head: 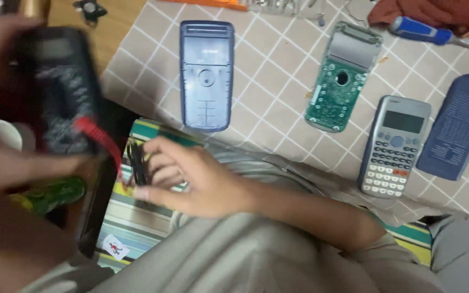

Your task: Testing electrical components on a calculator circuit board using a digital multimeter

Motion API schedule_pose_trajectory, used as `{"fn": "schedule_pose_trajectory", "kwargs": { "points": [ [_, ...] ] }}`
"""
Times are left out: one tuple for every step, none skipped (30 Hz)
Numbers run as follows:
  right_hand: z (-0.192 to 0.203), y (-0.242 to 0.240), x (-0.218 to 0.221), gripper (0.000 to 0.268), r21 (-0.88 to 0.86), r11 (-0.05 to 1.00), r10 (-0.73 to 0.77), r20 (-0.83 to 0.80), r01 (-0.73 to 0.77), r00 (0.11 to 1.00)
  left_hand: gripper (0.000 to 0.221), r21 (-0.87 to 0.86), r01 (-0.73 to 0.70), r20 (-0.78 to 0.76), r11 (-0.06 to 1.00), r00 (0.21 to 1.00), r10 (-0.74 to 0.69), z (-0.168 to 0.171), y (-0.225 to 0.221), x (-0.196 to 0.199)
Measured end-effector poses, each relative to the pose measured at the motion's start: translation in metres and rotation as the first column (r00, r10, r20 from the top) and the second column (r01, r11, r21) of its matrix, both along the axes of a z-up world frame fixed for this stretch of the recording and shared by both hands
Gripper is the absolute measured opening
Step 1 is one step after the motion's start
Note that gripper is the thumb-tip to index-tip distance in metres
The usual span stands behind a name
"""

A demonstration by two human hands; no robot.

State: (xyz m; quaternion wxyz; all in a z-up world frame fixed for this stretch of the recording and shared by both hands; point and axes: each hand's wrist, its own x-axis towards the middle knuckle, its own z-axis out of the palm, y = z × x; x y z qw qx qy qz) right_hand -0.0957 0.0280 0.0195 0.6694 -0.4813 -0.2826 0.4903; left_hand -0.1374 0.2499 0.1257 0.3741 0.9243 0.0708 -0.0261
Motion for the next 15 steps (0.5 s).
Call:
{"fn": "schedule_pose_trajectory", "kwargs": {
  "points": [
    [-0.005,0.008,-0.004,0.04,0.005,1.0,0.009,0.001,-0.009,1.0,0.131,0.005,-0.009,0.001,1.0,1.0,0.009,-0.01,0.013,0.008],
    [-0.01,0.015,-0.007,0.054,-0.054,0.998,-0.029,-0.004,0.028,1.0,0.121,0.227,0.096,0.014,0.969,0.995,-0.102,-0.02,0.025,0.016],
    [-0.015,0.022,-0.01,0.067,-0.113,0.991,-0.066,-0.006,0.065,0.998,0.114,0.433,0.194,-0.002,0.88,0.977,-0.214,-0.031,0.037,0.025],
    [-0.018,0.026,-0.014,0.067,-0.113,0.991,-0.069,-0.006,0.068,0.998,0.114,0.433,0.196,-0.002,0.88,0.976,-0.217,-0.034,0.039,0.033],
    [-0.02,0.03,-0.016,0.078,-0.105,0.99,-0.096,-0.031,0.093,0.995,0.113,0.382,0.23,-0.032,0.895,0.971,-0.236,-0.037,0.041,0.041],
    [-0.023,0.033,-0.018,0.089,-0.1,0.987,-0.129,-0.057,0.123,0.99,0.112,0.327,0.267,-0.061,0.906,0.963,-0.262,-0.041,0.042,0.05],
    [-0.02,0.035,-0.017,0.089,-0.103,0.986,-0.138,-0.057,0.132,0.989,0.112,0.324,0.275,-0.061,0.905,0.961,-0.27,-0.045,0.044,0.056],
    [-0.017,0.037,-0.016,0.102,-0.13,0.981,-0.155,-0.067,0.146,0.986,0.109,0.362,0.289,-0.078,0.886,0.957,-0.281,-0.049,0.046,0.061],
    [-0.015,0.039,-0.015,0.114,-0.156,0.975,-0.173,-0.076,0.16,0.982,0.106,0.399,0.303,-0.095,0.865,0.952,-0.29,-0.053,0.047,0.067],
    [-0.013,0.04,-0.013,0.114,-0.16,0.973,-0.179,-0.077,0.165,0.981,0.106,0.395,0.309,-0.096,0.865,0.95,-0.296,-0.052,0.044,0.072],
    [-0.012,0.042,-0.011,0.116,-0.156,0.969,-0.208,-0.099,0.191,0.973,0.11,0.357,0.282,-0.202,0.891,0.954,-0.221,-0.051,0.041,0.077],
    [-0.01,0.044,-0.01,0.118,-0.152,0.965,-0.231,-0.121,0.212,0.965,0.115,0.324,0.245,-0.308,0.914,0.94,-0.143,-0.049,0.039,0.08],
    [-0.009,0.045,-0.01,0.118,-0.154,0.965,-0.231,-0.123,0.212,0.965,0.115,0.322,0.246,-0.311,0.914,0.94,-0.144,-0.053,0.041,0.081],
    [-0.009,0.046,-0.01,0.118,-0.141,0.965,-0.246,-0.189,0.222,0.951,0.126,0.365,0.284,-0.246,0.887,0.948,-0.202,-0.057,0.043,0.082],
    [-0.009,0.047,-0.01,0.119,-0.129,0.964,-0.259,-0.255,0.233,0.932,0.138,0.409,0.316,-0.183,0.856,0.947,-0.262,-0.061,0.045,0.083]
  ]
}}
